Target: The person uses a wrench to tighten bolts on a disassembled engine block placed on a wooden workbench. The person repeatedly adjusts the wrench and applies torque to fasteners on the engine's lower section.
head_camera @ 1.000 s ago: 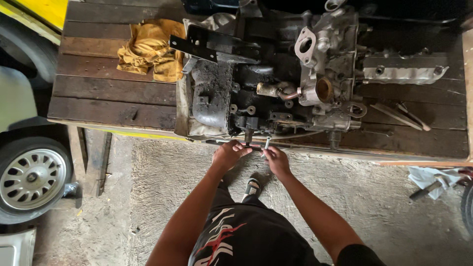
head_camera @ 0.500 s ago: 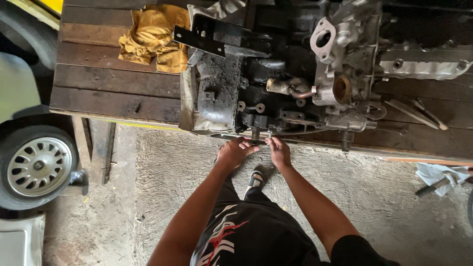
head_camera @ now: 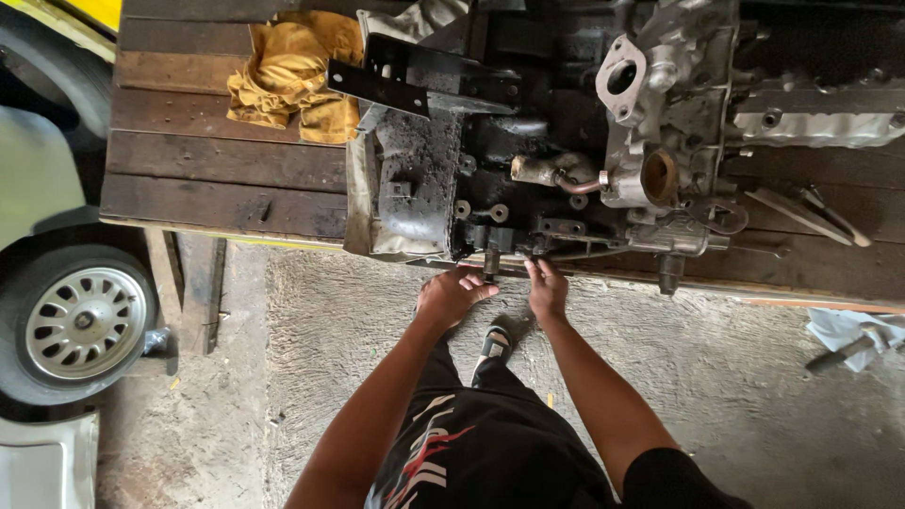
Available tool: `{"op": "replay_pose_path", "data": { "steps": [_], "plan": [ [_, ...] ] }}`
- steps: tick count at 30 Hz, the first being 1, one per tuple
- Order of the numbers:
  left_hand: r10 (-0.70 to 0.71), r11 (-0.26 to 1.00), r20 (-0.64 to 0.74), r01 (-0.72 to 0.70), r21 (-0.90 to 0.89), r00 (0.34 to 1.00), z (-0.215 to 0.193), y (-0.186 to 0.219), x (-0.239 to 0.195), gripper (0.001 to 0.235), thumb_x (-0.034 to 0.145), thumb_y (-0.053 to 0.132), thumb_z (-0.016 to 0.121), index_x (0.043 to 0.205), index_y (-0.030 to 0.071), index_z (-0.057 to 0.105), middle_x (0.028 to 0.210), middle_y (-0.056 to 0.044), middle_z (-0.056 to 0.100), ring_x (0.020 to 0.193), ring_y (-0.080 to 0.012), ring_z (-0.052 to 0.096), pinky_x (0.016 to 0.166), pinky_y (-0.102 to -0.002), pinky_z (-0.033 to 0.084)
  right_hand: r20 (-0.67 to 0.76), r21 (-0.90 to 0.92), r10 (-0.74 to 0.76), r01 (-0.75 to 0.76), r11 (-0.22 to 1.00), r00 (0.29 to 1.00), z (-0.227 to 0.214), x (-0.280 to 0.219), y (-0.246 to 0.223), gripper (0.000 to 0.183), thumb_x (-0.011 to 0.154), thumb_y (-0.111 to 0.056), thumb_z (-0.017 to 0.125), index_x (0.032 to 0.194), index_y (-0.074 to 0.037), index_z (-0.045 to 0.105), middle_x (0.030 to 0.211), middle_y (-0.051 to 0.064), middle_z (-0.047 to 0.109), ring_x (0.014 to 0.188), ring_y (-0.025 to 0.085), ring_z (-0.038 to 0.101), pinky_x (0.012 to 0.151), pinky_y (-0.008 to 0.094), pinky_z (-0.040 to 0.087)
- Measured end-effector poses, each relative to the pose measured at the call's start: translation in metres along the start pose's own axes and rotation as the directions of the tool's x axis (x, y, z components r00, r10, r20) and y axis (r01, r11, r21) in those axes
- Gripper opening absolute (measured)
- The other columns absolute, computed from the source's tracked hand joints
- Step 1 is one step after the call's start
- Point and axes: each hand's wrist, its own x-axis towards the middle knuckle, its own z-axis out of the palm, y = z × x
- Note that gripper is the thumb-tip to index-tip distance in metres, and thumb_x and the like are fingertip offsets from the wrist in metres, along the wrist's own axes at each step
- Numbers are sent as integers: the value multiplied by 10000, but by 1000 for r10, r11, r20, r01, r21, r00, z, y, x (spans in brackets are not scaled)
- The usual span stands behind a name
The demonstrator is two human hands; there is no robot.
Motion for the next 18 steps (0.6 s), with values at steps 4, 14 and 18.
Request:
{"op": "replay_pose_path", "data": {
  "steps": [4, 14, 18],
  "plan": [
    [13, 1000, -12, -13, -22, 1000, 1, -1, 1, 670, 729, 690, 736, 1128, 152, 740, 1108, -41, 794, 1025, -219, 746, 905, -418, 544, 44, -176, -42, 49, 983, 998, -28, 7, -21, 206, 1013, -274, 686, 1087, -92, 747, 876, 74, 749, 703, 191, 678, 630, 352, 549],
    [12, 999, 1, -12, 33, 1000, 8, -9, 7, 677, 746, 721, 689, 1151, 180, 731, 1108, -9, 791, 955, -184, 759, 816, -402, 571, -78, -311, -574, 527, 791, 815, -97, -2, -104, 223, 858, -229, 828, 897, -82, 666, 855, 63, 740, 795, 191, 667, 665, 360, 537],
    [-16, 1000, 7, 16, 16, 1000, 7, -7, 5, 664, 739, 728, 685, 1161, 217, 724, 1120, 14, 777, 964, -182, 760, 816, -435, 605, 22, -166, -358, 356, 919, 934, -86, -1, -128, 148, 941, -204, 809, 917, -118, 691, 896, 28, 772, 749, 101, 743, 574, 277, 565]
  ]
}}
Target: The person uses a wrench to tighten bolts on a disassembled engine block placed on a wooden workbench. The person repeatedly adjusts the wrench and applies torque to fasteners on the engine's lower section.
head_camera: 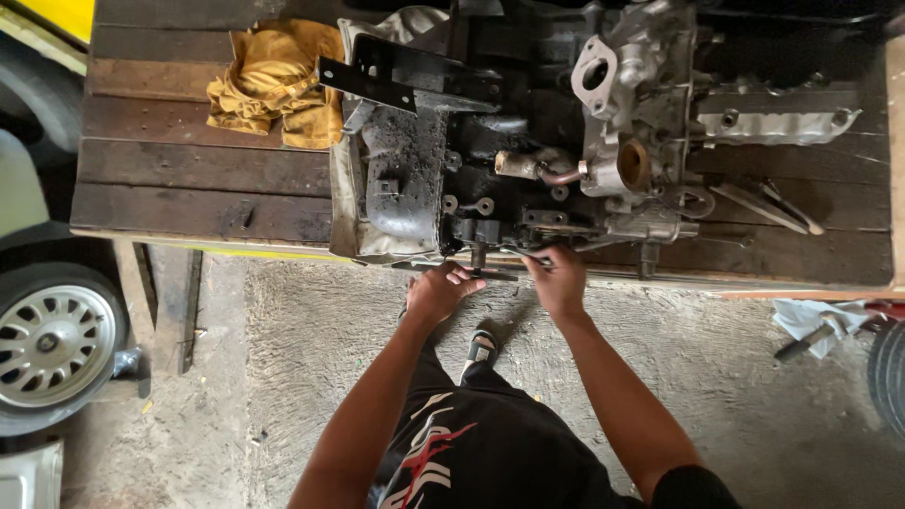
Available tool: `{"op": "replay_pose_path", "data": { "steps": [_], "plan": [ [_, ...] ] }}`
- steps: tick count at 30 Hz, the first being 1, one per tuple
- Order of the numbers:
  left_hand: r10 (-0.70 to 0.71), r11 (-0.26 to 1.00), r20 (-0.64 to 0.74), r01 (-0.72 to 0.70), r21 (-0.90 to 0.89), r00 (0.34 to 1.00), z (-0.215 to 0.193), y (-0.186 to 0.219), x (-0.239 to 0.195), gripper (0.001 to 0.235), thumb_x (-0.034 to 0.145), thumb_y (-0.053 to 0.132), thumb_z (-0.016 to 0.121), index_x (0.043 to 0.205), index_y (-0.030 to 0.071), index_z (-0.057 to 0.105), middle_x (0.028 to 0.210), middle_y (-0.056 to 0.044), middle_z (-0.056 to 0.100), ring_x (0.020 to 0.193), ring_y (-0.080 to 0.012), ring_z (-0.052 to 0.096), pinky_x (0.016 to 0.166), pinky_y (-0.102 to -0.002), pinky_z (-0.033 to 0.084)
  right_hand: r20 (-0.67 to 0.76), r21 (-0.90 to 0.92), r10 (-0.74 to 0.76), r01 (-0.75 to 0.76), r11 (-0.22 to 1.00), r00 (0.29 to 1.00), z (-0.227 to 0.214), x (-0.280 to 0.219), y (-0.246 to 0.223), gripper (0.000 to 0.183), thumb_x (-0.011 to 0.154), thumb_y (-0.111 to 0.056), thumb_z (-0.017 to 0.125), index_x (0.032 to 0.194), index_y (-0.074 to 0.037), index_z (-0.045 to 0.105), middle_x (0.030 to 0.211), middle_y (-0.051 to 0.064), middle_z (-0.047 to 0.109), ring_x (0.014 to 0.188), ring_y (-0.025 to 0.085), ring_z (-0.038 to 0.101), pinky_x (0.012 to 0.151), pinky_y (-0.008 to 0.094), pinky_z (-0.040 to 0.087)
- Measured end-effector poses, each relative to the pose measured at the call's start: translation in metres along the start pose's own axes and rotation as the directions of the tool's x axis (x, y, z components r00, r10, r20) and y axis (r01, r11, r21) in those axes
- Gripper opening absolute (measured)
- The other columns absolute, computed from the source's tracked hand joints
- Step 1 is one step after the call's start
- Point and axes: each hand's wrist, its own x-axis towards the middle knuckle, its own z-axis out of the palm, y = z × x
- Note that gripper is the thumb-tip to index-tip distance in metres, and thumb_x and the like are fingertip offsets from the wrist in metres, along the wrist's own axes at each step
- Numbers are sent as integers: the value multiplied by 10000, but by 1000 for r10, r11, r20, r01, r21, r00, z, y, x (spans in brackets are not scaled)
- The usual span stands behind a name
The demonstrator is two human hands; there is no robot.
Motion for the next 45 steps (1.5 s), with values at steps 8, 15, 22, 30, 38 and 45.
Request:
{"op": "replay_pose_path", "data": {
  "steps": [8, 15, 22, 30, 38, 45],
  "plan": [
    [19, 999, -74, -21, -28, 997, -1, 2, -8, 632, 724, 721, 730, 1110, 220, 759, 1100, 11, 799, 1106, -218, 716, 1171, -646, 264, -97, 52, -194, 199, 979, 976, 10, -2, -30, 69, 970, -166, 745, 1014, -115, 729, 970, 52, 761, 793, 140, 738, 614, 274, 581],
    [32, 998, -74, -36, -48, 997, 4, -6, -1, 665, 704, 760, 723, 1110, 235, 754, 1115, 14, 786, 1089, -226, 731, 1194, -649, 246, 159, -105, -122, 140, 985, 980, -7, -8, -14, 105, 1012, -169, 664, 1049, -113, 745, 910, 53, 753, 660, 130, 701, 521, 266, 556],
    [-19, 995, -28, 16, -96, 999, 10, -8, 3, 654, 755, 718, 681, 1149, 198, 718, 1100, -9, 780, 874, -232, 771, 770, -483, 583, 169, 11, 45, -48, 999, 985, -31, -21, -16, 138, 981, -190, 680, 1009, -69, 741, 888, 77, 755, 608, 187, 625, 520, 316, 514],
    [40, 994, -80, -48, -96, 996, 3, -1, -8, 627, 780, 697, 712, 1108, 163, 743, 1097, -31, 793, 950, -200, 763, 885, -405, 556, 509, 737, 517, -659, 152, 688, -37, -69, 61, 285, 927, 5, 626, 1207, 3, 570, 1058, 151, 701, 969, 250, 704, 853, 370, 606],
    [33, 997, -87, -39, -68, 996, 5, -6, -4, 622, 757, 718, 734, 1126, 218, 748, 1116, 3, 781, 1081, -222, 721, 1099, -576, 415, 602, 438, 499, -780, 446, 623, 14, -65, 58, 288, 973, -144, 666, 1228, -14, 700, 1134, 109, 770, 1034, 193, 745, 876, 347, 610],
    [-61, 998, -82, 63, 23, 995, -2, 9, -11, 565, 754, 666, 742, 1065, 194, 746, 1084, 5, 800, 1104, -216, 720, 1176, -759, 145, 442, 479, 401, -588, 651, 803, 71, -53, 80, 311, 1008, -244, 640, 1194, -12, 732, 1045, 122, 787, 901, 150, 753, 748, 257, 614]
  ]
}}
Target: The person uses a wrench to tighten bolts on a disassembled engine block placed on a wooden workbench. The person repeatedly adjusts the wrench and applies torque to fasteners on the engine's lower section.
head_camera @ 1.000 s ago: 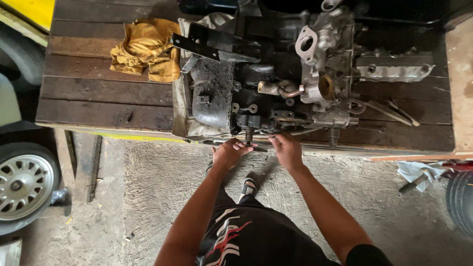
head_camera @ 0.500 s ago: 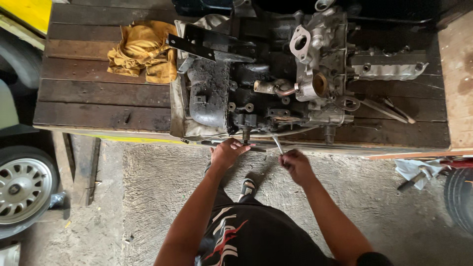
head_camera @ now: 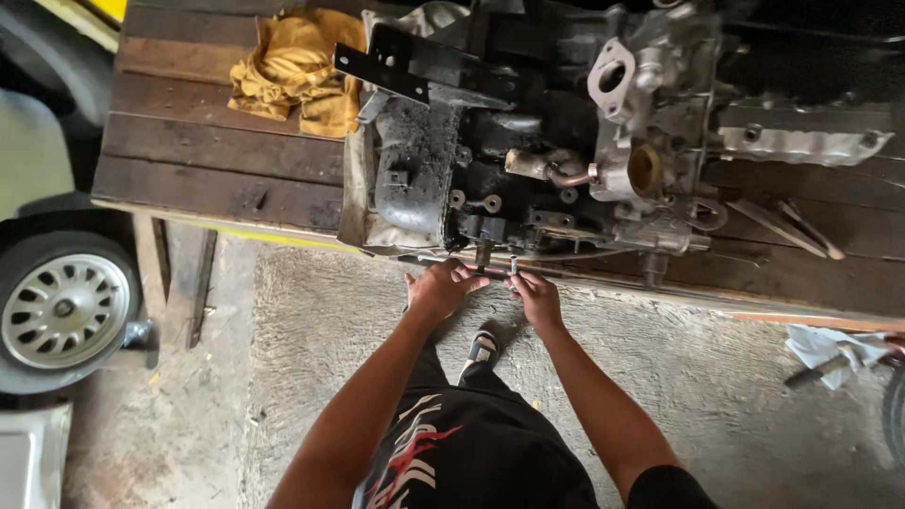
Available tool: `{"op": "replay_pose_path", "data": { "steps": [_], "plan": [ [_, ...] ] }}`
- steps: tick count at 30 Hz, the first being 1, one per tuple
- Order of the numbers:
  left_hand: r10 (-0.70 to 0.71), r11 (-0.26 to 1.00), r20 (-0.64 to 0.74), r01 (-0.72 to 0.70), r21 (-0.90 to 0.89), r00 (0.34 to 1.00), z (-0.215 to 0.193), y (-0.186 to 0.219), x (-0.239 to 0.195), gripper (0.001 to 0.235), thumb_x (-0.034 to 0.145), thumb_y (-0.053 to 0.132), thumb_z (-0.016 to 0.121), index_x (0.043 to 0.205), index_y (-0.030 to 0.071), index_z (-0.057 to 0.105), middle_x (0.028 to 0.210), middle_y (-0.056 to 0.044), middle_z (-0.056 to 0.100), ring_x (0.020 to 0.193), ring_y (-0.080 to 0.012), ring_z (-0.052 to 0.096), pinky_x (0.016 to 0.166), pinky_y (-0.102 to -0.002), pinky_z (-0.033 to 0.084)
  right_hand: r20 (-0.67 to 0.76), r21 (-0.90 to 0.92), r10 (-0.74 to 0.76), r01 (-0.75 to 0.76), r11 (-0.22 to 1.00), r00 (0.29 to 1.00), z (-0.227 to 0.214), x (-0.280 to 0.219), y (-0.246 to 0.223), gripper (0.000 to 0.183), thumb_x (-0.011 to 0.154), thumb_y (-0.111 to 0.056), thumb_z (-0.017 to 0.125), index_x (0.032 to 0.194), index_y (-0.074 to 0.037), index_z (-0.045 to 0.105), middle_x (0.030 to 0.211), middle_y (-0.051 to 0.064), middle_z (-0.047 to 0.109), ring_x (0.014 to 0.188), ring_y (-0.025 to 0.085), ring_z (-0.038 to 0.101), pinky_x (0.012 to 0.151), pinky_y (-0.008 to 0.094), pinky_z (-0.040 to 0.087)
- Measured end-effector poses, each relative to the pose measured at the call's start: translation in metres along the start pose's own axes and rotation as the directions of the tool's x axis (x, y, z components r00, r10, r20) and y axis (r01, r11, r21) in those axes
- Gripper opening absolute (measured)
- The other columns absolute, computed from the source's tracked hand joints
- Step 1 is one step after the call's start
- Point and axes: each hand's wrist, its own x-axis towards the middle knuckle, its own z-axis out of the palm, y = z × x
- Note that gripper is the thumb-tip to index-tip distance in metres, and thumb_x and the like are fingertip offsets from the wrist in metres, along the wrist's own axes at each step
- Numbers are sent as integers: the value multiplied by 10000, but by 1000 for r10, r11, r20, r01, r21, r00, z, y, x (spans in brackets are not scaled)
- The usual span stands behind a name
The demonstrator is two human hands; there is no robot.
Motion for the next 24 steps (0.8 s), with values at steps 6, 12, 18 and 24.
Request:
{"op": "replay_pose_path", "data": {
  "steps": [6, 12, 18, 24],
  "plan": [
    [-19, 998, 56, 16, 59, 998, -6, 10, 0, 611, 788, 725, 689, 1126, 215, 716, 1112, -3, 785, 1098, -233, 722, 1192, -765, 67, -110, 87, -36, 45, 995, 993, 10, 17, 33, 320, 982, -254, 678, 1185, -11, 730, 1039, 101, 792, 909, 134, 774, 756, 260, 623],
    [-21, 998, 54, 18, 62, 998, -10, 12, -2, 634, 740, 733, 678, 1103, 218, 745, 1129, 22, 794, 1145, -205, 710, 1205, -750, 87, -210, -117, -58, 33, 993, 976, 13, 25, 33, 327, 969, -324, 706, 1153, -60, 766, 988, 55, 810, 784, 146, 733, 711, 256, 572],
    [-20, 998, 47, 17, 62, 999, -10, 12, 0, 667, 716, 751, 682, 1142, 240, 727, 1155, 37, 775, 1184, -214, 681, 1193, -756, 54, -330, -271, -198, 108, 956, 923, 15, 33, 36, 325, 973, -306, 724, 1137, -28, 760, 929, 89, 788, 818, 166, 716, 737, 279, 543],
    [-14, 999, 58, 12, 31, 998, -10, 9, 0, 665, 717, 743, 675, 1135, 228, 731, 1148, 36, 784, 1209, -208, 679, 1210, -750, -1, -334, -271, -395, 314, 910, 856, 0, 37, 36, 240, 967, -221, 744, 1143, -58, 736, 1026, 66, 775, 888, 159, 721, 769, 295, 565]
  ]
}}
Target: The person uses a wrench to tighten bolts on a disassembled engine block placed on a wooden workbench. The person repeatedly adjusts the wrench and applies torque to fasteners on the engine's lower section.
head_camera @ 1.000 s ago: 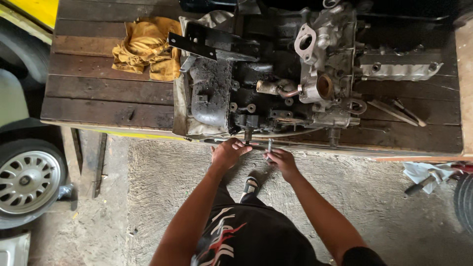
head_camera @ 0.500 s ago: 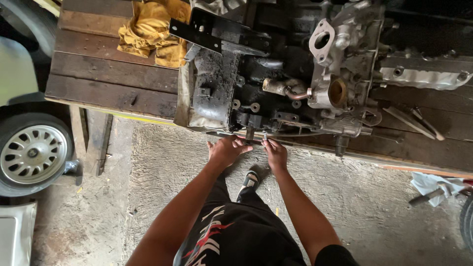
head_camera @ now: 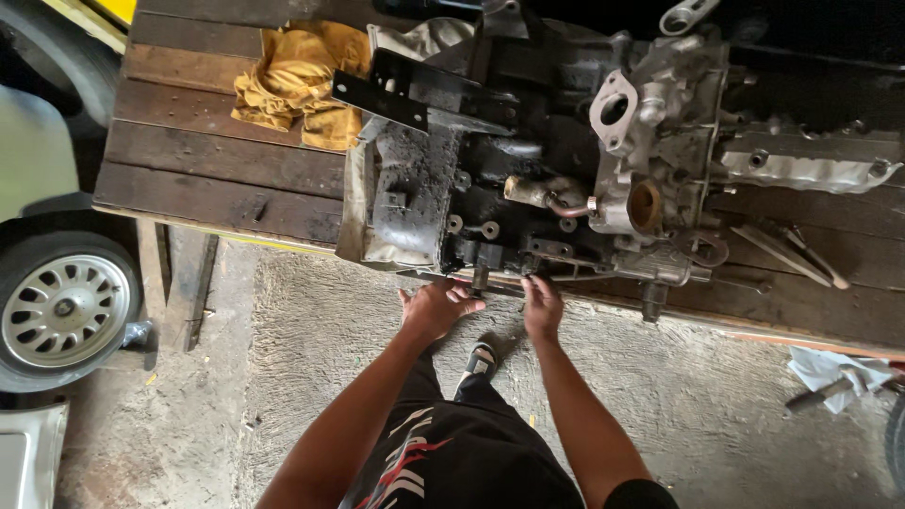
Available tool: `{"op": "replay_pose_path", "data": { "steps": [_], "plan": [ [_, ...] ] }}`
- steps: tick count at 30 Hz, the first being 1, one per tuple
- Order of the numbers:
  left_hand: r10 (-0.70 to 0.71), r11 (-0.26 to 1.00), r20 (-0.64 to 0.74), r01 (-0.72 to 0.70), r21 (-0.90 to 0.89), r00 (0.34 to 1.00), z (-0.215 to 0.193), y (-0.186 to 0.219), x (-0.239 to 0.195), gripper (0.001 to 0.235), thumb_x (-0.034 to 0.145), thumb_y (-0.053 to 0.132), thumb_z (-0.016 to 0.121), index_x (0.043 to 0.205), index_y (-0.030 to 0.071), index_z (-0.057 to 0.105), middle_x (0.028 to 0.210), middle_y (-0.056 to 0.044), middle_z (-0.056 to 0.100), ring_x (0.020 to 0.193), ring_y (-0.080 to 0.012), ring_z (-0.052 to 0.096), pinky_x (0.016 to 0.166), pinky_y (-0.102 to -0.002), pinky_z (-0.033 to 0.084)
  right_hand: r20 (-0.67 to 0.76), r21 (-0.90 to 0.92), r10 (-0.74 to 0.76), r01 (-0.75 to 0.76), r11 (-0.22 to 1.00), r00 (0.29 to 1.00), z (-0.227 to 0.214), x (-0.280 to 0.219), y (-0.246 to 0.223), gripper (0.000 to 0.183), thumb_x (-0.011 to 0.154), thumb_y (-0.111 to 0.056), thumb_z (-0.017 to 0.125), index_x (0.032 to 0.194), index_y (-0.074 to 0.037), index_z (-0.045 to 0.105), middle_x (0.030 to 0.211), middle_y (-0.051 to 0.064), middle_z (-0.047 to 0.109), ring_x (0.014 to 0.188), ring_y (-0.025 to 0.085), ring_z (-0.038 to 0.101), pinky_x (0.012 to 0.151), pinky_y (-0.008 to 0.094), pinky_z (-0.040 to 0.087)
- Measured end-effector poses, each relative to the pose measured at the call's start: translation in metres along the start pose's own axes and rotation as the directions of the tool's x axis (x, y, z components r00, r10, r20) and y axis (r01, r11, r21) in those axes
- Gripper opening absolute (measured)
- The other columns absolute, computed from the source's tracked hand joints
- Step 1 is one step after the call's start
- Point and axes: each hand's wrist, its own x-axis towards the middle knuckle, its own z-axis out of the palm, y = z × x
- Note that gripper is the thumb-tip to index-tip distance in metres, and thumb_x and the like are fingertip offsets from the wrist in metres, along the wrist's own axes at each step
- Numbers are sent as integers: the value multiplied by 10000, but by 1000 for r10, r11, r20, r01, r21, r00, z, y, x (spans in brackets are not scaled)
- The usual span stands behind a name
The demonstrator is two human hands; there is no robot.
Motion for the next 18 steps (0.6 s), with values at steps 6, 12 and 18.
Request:
{"op": "replay_pose_path", "data": {
  "steps": [6, 12, 18],
  "plan": [
    [11, 1000, 24, -11, 9, 1000, 3, -3, 4, 679, 738, 751, 647, 1159, 221, 708, 1158, 34, 782, 1198, -219, 678, 1210, -749, -28, 17, -152, 29, -26, 988, 999, 3, -2, -6, 221, 998, -239, 702, 1145, -77, 733, 996, 86, 777, 844, 187, 740, 734, 286, 573],
    [3, 1000, 48, -4, 8, 999, -3, 2, -1, 658, 728, 735, 636, 1159, 244, 713, 1172, 41, 770, 1178, -218, 694, 1206, -750, -27, 67, -229, -51, 66, 971, 996, -4, -5, -26, 196, 1024, -240, 662, 1129, -91, 734, 987, 96, 769, 810, 192, 734, 692, 316, 576],
    [54, 997, 1, -54, -60, 999, -3, -1, -5, 616, 777, 696, 685, 1147, 206, 728, 1160, 14, 781, 1207, -228, 680, 1193, -770, 0, 114, -321, -96, 128, 938, 989, -68, 9, -95, 196, 866, -228, 837, 976, -78, 775, 875, 80, 784, 735, 135, 728, 639, 249, 542]
  ]
}}
